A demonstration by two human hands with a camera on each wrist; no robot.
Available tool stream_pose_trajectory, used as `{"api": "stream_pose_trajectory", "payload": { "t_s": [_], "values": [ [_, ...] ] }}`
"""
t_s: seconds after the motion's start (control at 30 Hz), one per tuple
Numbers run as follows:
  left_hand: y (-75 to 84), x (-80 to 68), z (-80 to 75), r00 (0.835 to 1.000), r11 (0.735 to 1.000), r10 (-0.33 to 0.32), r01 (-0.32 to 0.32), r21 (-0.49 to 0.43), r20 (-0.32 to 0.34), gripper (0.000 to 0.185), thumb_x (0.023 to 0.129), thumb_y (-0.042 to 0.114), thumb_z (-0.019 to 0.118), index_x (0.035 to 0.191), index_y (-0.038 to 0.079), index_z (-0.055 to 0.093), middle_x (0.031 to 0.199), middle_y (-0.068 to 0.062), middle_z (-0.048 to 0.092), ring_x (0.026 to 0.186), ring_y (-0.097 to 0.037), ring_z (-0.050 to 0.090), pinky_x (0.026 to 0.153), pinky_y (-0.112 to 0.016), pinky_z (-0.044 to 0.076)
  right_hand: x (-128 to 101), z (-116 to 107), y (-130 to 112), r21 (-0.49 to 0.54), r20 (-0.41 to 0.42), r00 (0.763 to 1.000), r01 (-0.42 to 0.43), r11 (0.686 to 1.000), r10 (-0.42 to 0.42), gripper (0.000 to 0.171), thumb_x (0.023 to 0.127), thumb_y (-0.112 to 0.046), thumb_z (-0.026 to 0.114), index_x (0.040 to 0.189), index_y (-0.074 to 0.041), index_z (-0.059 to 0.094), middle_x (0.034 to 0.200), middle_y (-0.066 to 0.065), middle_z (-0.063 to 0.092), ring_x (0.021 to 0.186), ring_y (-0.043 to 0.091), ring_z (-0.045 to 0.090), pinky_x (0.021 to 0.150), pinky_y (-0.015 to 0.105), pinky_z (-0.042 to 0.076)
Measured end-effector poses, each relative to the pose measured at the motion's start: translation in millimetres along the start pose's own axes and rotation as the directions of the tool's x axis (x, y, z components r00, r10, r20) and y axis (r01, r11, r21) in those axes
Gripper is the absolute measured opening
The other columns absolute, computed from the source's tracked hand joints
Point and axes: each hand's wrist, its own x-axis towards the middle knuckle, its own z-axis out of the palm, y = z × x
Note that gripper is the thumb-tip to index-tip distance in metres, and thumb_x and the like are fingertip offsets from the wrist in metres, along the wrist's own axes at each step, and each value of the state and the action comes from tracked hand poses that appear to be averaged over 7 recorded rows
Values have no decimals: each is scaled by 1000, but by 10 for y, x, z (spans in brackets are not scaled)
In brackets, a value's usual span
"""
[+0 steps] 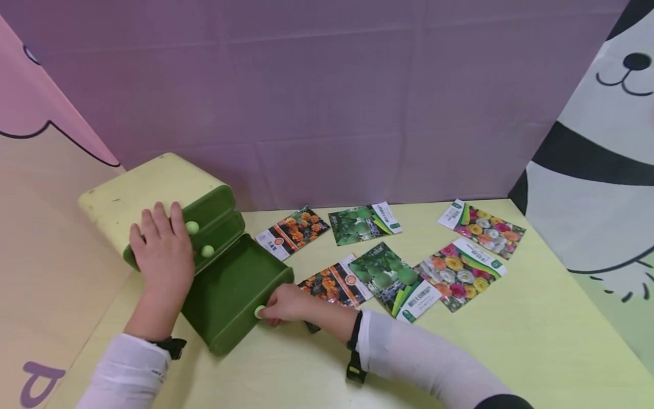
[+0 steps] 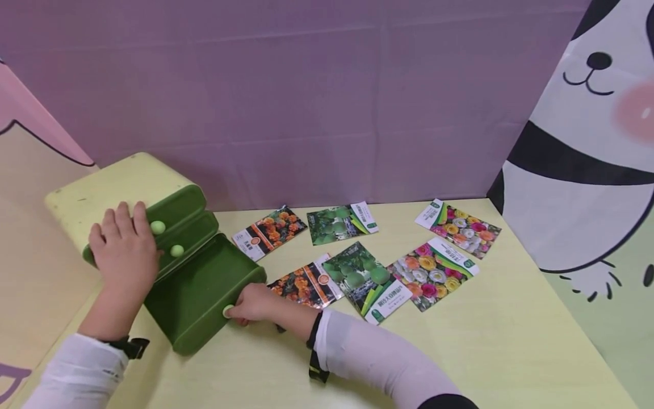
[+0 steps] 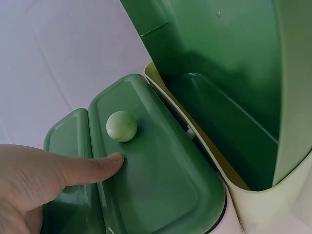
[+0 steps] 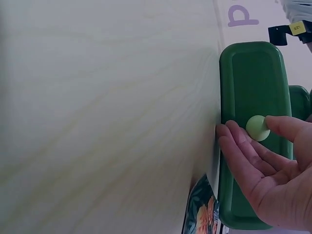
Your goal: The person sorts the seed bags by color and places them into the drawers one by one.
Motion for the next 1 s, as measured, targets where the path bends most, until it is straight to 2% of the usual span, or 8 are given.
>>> {"api": "stream_pose_trajectory", "payload": {
  "t_s": [0.17,0.27,0.37,0.47,0.6,0.73,0.87,1.0],
  "values": [
    [12,31,10,1000,1000,2,-2,3,15,54,97,-1,40,145,-5,17,149,-37,22,136,-54,22,110,-66,20,-10,-14,3,2,-9,1000,-5,1000,5,30,90,-33,68,73,-9,76,65,-1,70,59,9,63,54,20,50],
    [5,42,2,997,1000,-10,9,9,71,59,97,1,43,147,-4,11,150,-37,17,138,-54,18,112,-66,17,-32,-26,-4,15,-2,1000,2,1000,-1,30,90,-32,68,74,-9,76,66,0,70,60,9,64,55,20,51],
    [-13,26,-2,996,1000,-22,21,8,87,64,95,1,47,147,-4,9,150,-38,15,139,-54,16,112,-66,16,-82,-85,4,37,25,999,25,999,-26,30,91,-32,66,78,-7,76,69,1,72,63,11,66,57,21,53],
    [-18,6,9,999,1000,-17,17,-1,38,64,93,-1,50,146,-5,12,149,-37,19,137,-53,20,110,-67,19,-160,-238,65,66,24,998,51,997,-53,30,92,-34,65,90,-7,77,76,3,73,68,15,68,60,23,54],
    [-26,2,23,1000,1000,-1,1,8,-1,68,91,0,54,146,-5,13,148,-38,21,136,-53,22,109,-67,21,-316,-552,221,53,-54,994,103,993,-100,32,95,-36,62,109,-9,74,91,5,74,78,20,70,67,28,55],
    [-36,5,22,999,1000,1,-2,21,37,70,93,1,53,147,-5,10,149,-38,18,137,-54,19,110,-68,19,-539,-880,421,-52,-174,975,129,990,-136,39,97,-34,58,123,-7,66,110,8,72,94,21,68,83,34,57],
    [-29,3,14,998,1000,4,-5,23,60,70,93,3,53,148,-5,9,150,-38,18,138,-54,18,110,-68,18,-748,-1169,673,-152,-277,955,61,987,-102,51,98,-36,56,137,-4,52,133,15,60,113,30,63,101,46,49],
    [-14,8,-8,998,999,1,-3,37,68,71,94,3,52,148,-5,8,150,-37,17,138,-53,18,111,-67,18,-877,-1418,948,-216,-344,937,-24,976,-54,65,97,-37,57,147,0,36,151,23,36,136,43,38,111,56,35]
  ]
}}
